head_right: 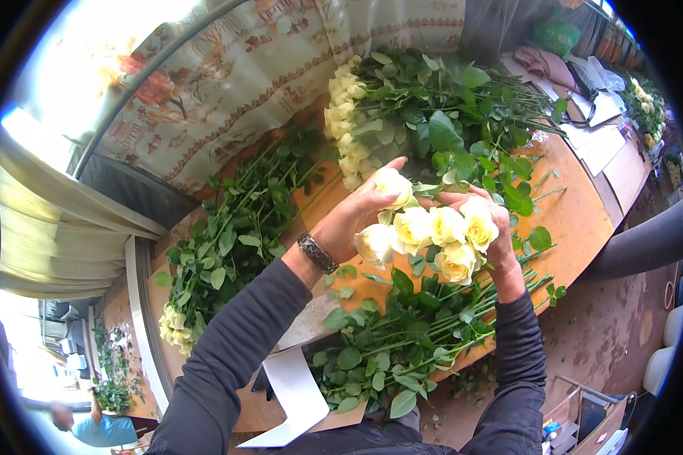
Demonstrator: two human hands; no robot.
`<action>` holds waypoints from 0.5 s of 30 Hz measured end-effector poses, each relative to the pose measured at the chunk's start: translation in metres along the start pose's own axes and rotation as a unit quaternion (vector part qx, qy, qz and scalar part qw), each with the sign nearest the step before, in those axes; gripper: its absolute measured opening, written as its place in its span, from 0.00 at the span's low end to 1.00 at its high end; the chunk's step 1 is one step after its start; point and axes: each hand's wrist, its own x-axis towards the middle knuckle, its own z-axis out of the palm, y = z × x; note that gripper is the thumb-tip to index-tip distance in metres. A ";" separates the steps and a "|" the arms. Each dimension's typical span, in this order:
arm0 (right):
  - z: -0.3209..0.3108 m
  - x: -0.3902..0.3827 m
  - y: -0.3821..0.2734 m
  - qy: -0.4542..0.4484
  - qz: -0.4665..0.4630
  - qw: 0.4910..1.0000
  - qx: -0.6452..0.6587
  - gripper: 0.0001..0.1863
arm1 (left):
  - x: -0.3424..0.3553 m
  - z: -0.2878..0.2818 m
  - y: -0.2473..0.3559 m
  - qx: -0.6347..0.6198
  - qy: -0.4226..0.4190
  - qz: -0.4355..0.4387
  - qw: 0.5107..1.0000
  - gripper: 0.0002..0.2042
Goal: The person selects yellow roses and green leaves, places them into a small cardboard box, and closes the lid. They then use a stapler to secure the box and prepare another box with white paper for additional flowers.
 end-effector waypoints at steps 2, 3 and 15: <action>0.007 -0.001 -0.001 0.018 -0.007 0.998 -0.053 0.12 | 0.001 -0.001 -0.002 0.001 0.012 -0.039 0.999 0.45; 0.007 0.000 -0.001 0.022 -0.023 0.999 -0.028 0.12 | 0.001 0.000 -0.005 0.066 0.062 -0.015 0.996 0.41; 0.029 -0.017 -0.006 -0.108 -0.023 0.972 -0.210 0.10 | -0.003 0.002 -0.005 -0.281 0.008 0.034 0.959 0.29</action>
